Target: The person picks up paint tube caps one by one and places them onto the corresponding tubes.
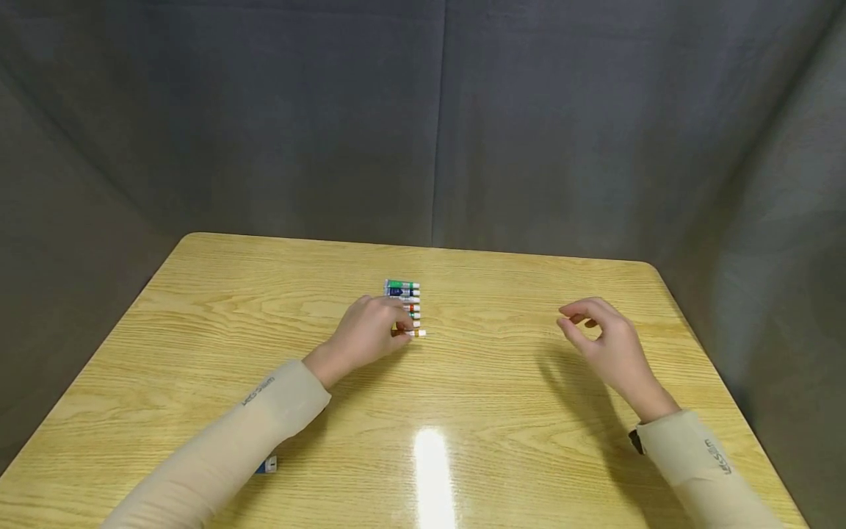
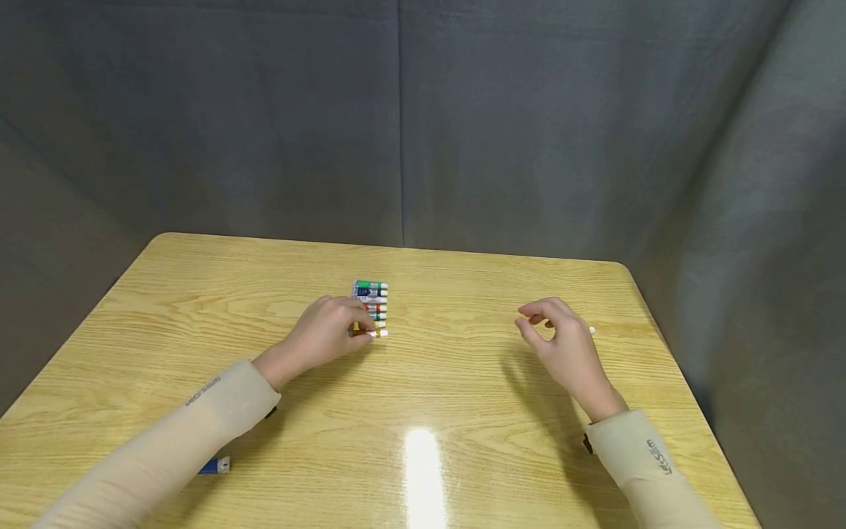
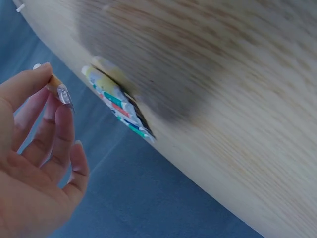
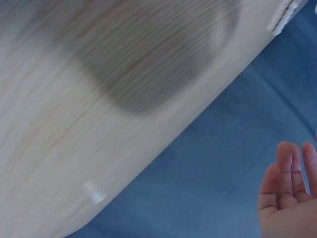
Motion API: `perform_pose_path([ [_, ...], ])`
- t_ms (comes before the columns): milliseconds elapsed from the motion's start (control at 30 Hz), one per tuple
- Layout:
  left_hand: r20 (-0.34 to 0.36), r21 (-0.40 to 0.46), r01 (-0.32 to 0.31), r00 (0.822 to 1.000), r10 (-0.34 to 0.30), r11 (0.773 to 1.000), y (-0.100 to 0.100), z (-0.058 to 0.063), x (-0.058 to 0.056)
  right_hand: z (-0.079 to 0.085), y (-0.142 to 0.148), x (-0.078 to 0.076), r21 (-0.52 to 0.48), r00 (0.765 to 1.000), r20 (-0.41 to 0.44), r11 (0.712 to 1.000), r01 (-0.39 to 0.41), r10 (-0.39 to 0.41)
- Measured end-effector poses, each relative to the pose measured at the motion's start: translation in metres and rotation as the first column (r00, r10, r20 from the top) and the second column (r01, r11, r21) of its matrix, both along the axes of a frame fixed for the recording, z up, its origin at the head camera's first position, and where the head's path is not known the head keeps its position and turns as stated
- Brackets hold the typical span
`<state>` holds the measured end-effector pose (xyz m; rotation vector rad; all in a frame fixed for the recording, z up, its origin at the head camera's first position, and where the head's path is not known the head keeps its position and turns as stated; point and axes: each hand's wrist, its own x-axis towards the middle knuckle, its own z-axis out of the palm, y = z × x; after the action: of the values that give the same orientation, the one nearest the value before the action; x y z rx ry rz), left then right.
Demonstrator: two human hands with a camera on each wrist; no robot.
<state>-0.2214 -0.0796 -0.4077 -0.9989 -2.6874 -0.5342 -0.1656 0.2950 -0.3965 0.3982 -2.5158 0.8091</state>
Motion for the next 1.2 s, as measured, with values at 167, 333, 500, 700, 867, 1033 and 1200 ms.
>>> perform_pose_path([
  [167,0.045,-0.027,-0.018,0.999,0.019,0.999,0.000,-0.003,-0.003,-0.002,0.027,-0.003,0.001,0.998,0.011,0.998,0.062,-0.062],
  [333,0.068,-0.047,-0.020,0.997,0.023,0.999,0.000,-0.007,-0.006,-0.005,0.053,-0.006,0.000,0.995,0.016,0.995,0.102,-0.102],
  [500,0.067,-0.084,-0.023,0.997,0.028,0.996,0.000,-0.010,-0.008,-0.010,0.076,-0.009,0.014,0.985,0.080,0.988,0.154,-0.155],
  [700,0.069,-0.100,-0.024,0.997,0.031,0.995,0.001,-0.012,-0.009,-0.017,0.099,-0.009,0.106,0.952,0.204,0.972,0.208,-0.226],
  [867,0.067,-0.104,-0.026,0.997,0.033,0.994,0.002,-0.014,-0.009,-0.022,0.113,-0.012,0.164,0.907,0.343,0.967,0.198,-0.244],
  [1033,0.048,-0.117,-0.025,0.998,0.031,0.993,0.003,-0.017,-0.009,-0.027,0.125,-0.018,0.209,0.853,0.456,0.962,0.174,-0.253],
  [1200,0.025,-0.135,-0.021,0.999,0.024,0.991,0.004,-0.018,-0.009,-0.031,0.132,-0.025,0.231,0.862,0.450,0.962,0.143,-0.236],
])
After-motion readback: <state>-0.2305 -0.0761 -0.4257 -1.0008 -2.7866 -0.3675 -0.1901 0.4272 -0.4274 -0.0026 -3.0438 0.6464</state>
